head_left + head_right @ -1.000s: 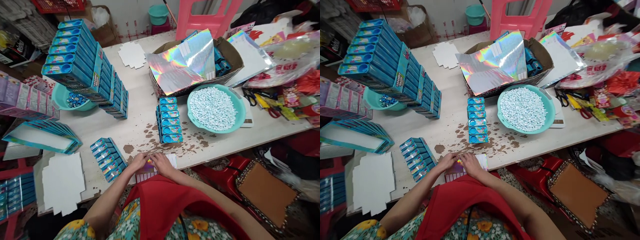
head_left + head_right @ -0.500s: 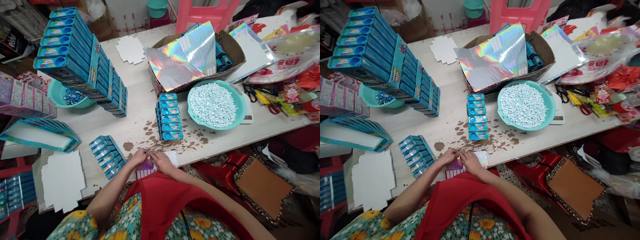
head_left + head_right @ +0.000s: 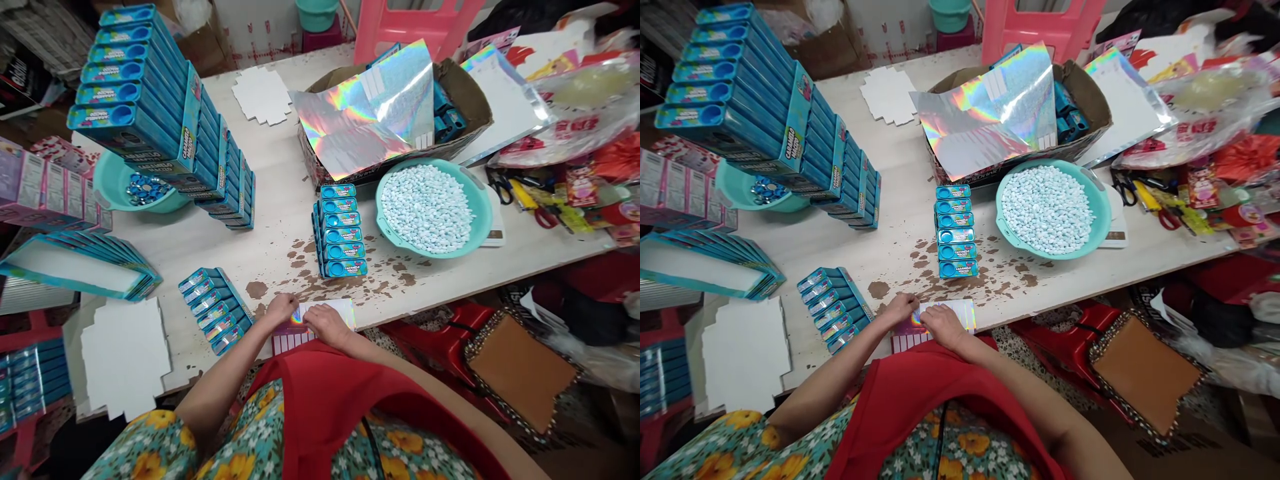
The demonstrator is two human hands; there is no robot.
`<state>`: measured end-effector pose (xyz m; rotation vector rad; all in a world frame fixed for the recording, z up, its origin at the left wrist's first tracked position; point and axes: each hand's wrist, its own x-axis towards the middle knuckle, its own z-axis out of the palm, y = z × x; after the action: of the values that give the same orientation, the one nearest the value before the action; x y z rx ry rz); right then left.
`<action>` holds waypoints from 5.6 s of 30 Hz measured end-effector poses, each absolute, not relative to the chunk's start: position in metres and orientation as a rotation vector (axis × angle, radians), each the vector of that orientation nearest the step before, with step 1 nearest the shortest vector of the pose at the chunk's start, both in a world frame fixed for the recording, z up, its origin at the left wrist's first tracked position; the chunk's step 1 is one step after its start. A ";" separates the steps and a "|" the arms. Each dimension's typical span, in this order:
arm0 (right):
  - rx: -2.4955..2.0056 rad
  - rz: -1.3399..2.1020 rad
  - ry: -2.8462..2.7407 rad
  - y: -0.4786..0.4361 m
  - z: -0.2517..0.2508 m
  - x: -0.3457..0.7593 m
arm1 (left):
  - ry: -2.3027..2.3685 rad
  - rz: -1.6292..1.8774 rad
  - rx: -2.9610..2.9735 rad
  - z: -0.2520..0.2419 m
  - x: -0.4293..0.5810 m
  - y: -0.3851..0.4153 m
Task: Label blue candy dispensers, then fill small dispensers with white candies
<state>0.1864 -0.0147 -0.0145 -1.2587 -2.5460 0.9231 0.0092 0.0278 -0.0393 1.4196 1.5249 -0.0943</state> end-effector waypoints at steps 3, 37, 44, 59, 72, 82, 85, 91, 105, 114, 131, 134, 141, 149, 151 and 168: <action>-1.320 0.976 -2.408 -0.011 0.017 0.194 | 1.580 -0.029 1.473 -0.018 0.014 0.025; -1.612 0.823 -0.786 0.054 0.068 0.240 | 1.458 0.228 1.599 0.021 0.038 0.078; -1.768 0.971 -0.840 -0.018 0.016 0.227 | 1.404 -0.344 1.667 -0.009 -0.020 0.031; -1.311 0.870 -2.573 -0.007 -0.015 0.166 | 1.418 -0.130 1.415 -0.023 -0.020 0.024; -1.262 0.908 -2.447 -0.008 0.001 0.168 | 1.569 -0.089 1.383 -0.023 -0.010 0.031; -1.482 0.957 -1.474 0.015 0.121 0.207 | 0.986 0.411 1.057 0.116 0.035 0.041; -1.571 0.666 -1.399 0.034 0.124 0.214 | 1.067 0.430 1.143 0.132 0.050 0.065; -1.712 0.408 -1.253 0.080 0.094 0.223 | 1.123 0.597 1.396 0.113 0.067 0.119; -1.672 0.579 -1.065 0.088 0.064 0.227 | 1.594 0.601 1.441 0.042 0.077 0.090; -1.632 0.577 -1.131 0.086 0.062 0.231 | 1.313 0.789 1.004 0.070 0.075 0.093; -1.586 0.558 -1.138 0.084 0.059 0.227 | 1.089 0.607 0.684 0.079 0.071 0.104; -1.580 0.564 -1.142 0.085 0.058 0.227 | 1.205 0.657 0.679 0.082 0.083 0.104; -1.592 0.581 -1.120 0.085 0.056 0.228 | 1.026 0.645 0.617 0.071 0.080 0.105; -1.580 0.603 -1.104 0.085 0.055 0.227 | 1.148 0.671 0.479 0.065 0.075 0.102; -1.583 0.631 -1.088 0.084 0.053 0.228 | 1.133 0.639 0.447 0.072 0.078 0.105; -1.606 0.623 -1.042 0.086 0.052 0.221 | 1.212 1.102 0.554 0.088 0.094 0.081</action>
<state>0.2207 0.0857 0.0518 -1.6064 -1.0419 0.6231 0.0939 0.0811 0.0881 0.5539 1.2122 1.1023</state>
